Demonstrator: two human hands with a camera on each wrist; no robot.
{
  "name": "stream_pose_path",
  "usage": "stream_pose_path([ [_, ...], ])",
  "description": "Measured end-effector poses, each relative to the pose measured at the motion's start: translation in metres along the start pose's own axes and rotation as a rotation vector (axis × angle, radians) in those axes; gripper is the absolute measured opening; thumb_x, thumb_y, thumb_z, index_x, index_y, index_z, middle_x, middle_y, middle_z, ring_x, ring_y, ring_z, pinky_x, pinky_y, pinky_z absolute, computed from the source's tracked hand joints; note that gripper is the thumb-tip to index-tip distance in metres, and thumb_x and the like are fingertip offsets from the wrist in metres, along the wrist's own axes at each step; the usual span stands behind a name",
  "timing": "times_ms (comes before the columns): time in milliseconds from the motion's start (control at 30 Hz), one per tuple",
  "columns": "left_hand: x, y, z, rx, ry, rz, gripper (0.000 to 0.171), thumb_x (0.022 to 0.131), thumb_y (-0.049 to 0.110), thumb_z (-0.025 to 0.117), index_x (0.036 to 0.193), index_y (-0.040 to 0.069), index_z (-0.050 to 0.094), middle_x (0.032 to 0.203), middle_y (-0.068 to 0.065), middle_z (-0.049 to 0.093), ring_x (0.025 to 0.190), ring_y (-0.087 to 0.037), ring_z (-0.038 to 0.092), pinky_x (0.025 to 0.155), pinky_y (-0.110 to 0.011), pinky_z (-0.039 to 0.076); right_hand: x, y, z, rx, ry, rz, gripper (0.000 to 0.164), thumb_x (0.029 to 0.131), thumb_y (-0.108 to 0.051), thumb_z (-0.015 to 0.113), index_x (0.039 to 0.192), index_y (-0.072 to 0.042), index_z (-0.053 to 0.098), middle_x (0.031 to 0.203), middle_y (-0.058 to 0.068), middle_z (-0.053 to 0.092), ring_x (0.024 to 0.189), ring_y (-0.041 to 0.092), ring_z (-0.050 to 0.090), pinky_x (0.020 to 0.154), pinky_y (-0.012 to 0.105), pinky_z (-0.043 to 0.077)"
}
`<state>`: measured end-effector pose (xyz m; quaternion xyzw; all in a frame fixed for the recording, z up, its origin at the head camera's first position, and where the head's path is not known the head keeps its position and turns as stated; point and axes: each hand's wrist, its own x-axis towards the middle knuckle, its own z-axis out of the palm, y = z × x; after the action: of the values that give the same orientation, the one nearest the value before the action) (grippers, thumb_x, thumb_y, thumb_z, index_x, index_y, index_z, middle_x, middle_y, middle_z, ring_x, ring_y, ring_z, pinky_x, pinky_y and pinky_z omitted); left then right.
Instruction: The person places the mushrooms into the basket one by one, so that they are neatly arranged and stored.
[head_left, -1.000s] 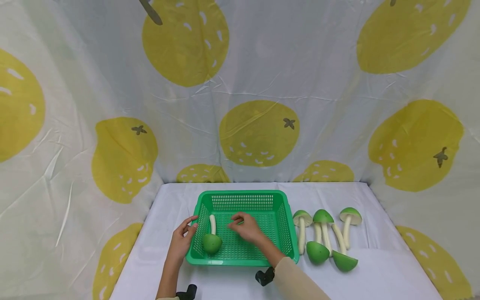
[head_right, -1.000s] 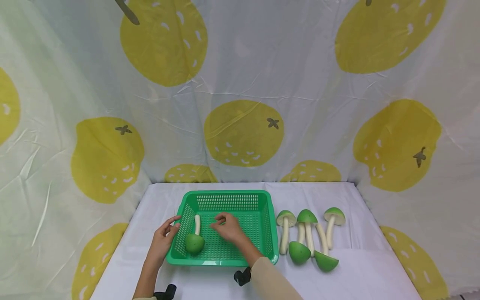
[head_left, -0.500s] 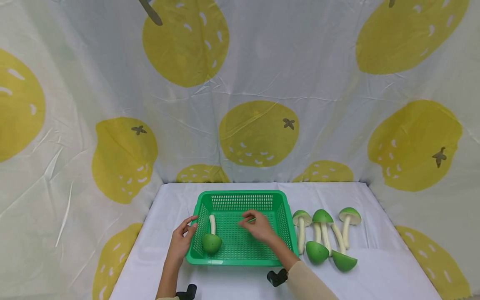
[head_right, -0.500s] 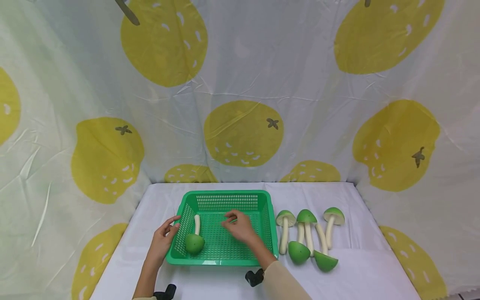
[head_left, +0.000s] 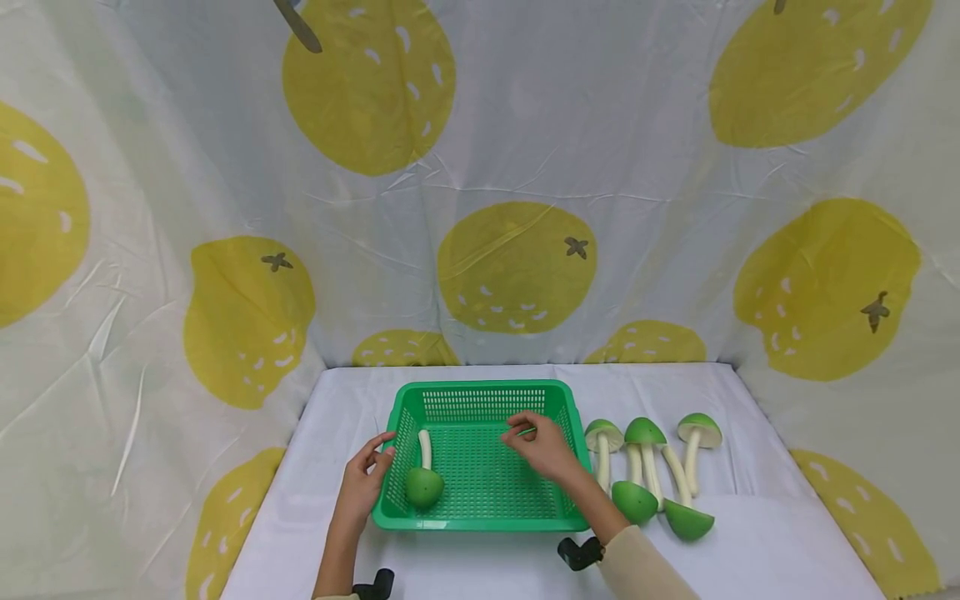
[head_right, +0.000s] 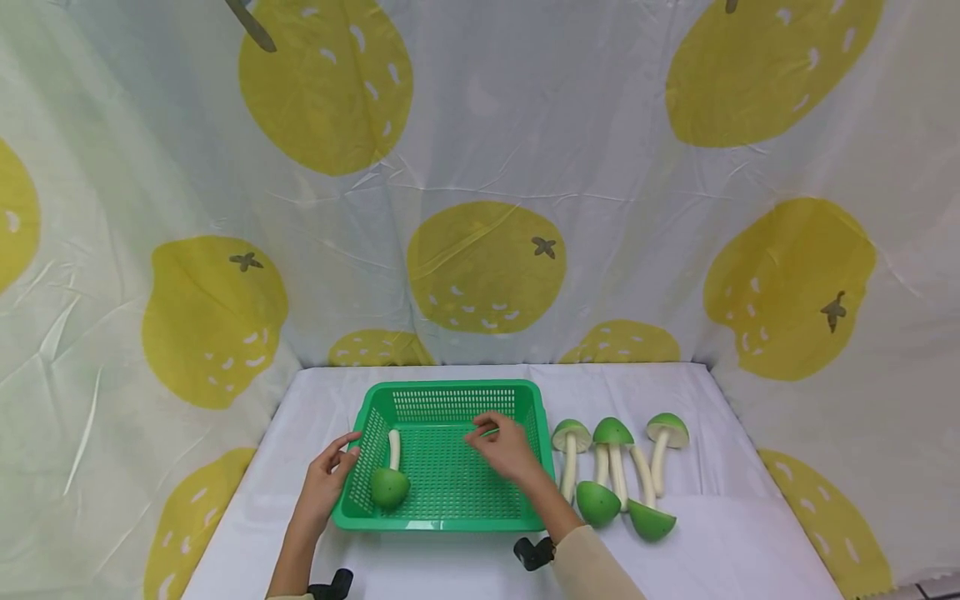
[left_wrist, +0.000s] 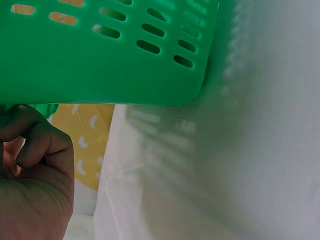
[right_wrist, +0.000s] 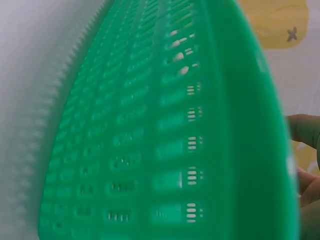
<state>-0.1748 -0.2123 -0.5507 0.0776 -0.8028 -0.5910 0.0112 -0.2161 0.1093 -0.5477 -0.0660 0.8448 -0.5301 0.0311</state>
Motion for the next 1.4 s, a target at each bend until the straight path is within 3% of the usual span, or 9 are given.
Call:
stream_pose_path([
  [333, 0.002, -0.002, 0.000, -0.005, 0.000, 0.002, 0.037, 0.106, 0.022, 0.061, 0.141, 0.011, 0.063, 0.082, -0.009, 0.053, 0.082, -0.017, 0.050, 0.076, -0.029, 0.044, -0.001, 0.004, -0.030, 0.005, -0.002, -0.009, 0.030, 0.098, -0.025, 0.073, 0.123, -0.011, 0.068, 0.111, 0.007, 0.069, 0.098, 0.021, 0.067, 0.077, 0.032, 0.057],
  [567, 0.001, -0.002, 0.001, -0.008, -0.003, -0.014, 0.037, 0.106, 0.023, 0.061, 0.141, 0.013, 0.063, 0.083, -0.010, 0.056, 0.080, -0.017, 0.053, 0.071, -0.027, 0.047, -0.002, 0.012, -0.050, -0.017, 0.016, -0.016, 0.036, 0.098, -0.030, 0.073, 0.126, -0.008, 0.068, 0.112, 0.008, 0.071, 0.097, 0.020, 0.069, 0.074, 0.028, 0.058],
  [933, 0.001, 0.000, 0.001, -0.001, -0.008, -0.001, 0.037, 0.106, 0.022, 0.060, 0.141, 0.011, 0.062, 0.082, -0.009, 0.055, 0.075, -0.016, 0.051, 0.069, -0.027, 0.046, -0.010, 0.022, -0.089, -0.001, 0.051, -0.014, 0.042, 0.100, -0.029, 0.070, 0.131, -0.001, 0.063, 0.117, 0.016, 0.069, 0.100, 0.028, 0.071, 0.078, 0.034, 0.060],
  [1233, 0.020, -0.036, 0.005, -0.010, 0.014, -0.013, 0.039, 0.105, 0.030, 0.063, 0.142, 0.019, 0.062, 0.083, -0.008, 0.055, 0.074, -0.014, 0.052, 0.068, -0.026, 0.047, -0.017, 0.036, -0.125, -0.042, 0.106, 0.023, 0.040, 0.102, -0.029, 0.068, 0.130, -0.002, 0.063, 0.118, 0.016, 0.071, 0.104, 0.028, 0.071, 0.079, 0.031, 0.060],
  [1400, 0.022, -0.044, 0.005, -0.005, 0.043, 0.022, 0.037, 0.103, 0.035, 0.065, 0.138, 0.023, 0.065, 0.080, -0.004, 0.054, 0.076, -0.014, 0.051, 0.070, -0.027, 0.047, -0.020, 0.044, -0.138, -0.115, 0.134, 0.048, 0.042, 0.102, -0.035, 0.066, 0.131, -0.004, 0.064, 0.120, 0.015, 0.071, 0.106, 0.026, 0.070, 0.080, 0.031, 0.059],
])
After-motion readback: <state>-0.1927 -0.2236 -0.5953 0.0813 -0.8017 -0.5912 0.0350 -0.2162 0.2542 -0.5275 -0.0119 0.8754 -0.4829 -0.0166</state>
